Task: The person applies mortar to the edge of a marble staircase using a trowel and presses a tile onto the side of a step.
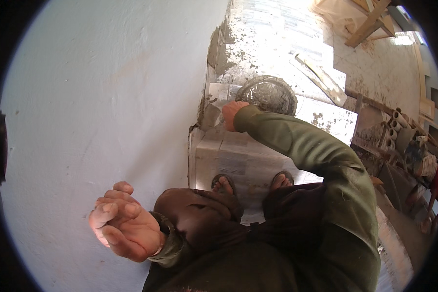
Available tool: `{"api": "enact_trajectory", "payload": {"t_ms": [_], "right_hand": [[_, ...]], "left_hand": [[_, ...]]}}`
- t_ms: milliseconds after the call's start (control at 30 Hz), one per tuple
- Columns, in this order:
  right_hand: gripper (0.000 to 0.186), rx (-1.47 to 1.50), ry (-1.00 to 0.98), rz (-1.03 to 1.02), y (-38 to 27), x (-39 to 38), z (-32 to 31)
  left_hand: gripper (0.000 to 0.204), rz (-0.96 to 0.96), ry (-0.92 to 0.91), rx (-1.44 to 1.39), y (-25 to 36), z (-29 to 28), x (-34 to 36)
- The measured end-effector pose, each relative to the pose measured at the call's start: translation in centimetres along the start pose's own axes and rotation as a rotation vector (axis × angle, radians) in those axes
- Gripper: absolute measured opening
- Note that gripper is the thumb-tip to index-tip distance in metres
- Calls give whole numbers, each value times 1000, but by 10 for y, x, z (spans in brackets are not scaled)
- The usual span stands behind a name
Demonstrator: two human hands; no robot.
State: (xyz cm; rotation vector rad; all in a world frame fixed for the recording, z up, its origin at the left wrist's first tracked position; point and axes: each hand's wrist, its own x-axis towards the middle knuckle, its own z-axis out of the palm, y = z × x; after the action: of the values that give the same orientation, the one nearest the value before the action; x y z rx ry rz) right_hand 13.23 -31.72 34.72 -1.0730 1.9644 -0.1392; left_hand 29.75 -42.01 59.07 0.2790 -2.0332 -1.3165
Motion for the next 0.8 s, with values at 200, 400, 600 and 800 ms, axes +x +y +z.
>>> {"api": "enact_trajectory", "payload": {"t_ms": [200,400,600,800], "right_hand": [[33,163,42,168,-13,-4,15],[33,511,212,506,-45,-20,81],[38,978,383,718,-107,-17,135],[33,1072,394,723,-125,-20,135]], "left_hand": [[35,8,19,-75,-4,-3,1],[34,39,54,-69,-6,5,6],[36,-10,154,-46,-3,16,2],[35,3,183,-41,-1,6,0]]}}
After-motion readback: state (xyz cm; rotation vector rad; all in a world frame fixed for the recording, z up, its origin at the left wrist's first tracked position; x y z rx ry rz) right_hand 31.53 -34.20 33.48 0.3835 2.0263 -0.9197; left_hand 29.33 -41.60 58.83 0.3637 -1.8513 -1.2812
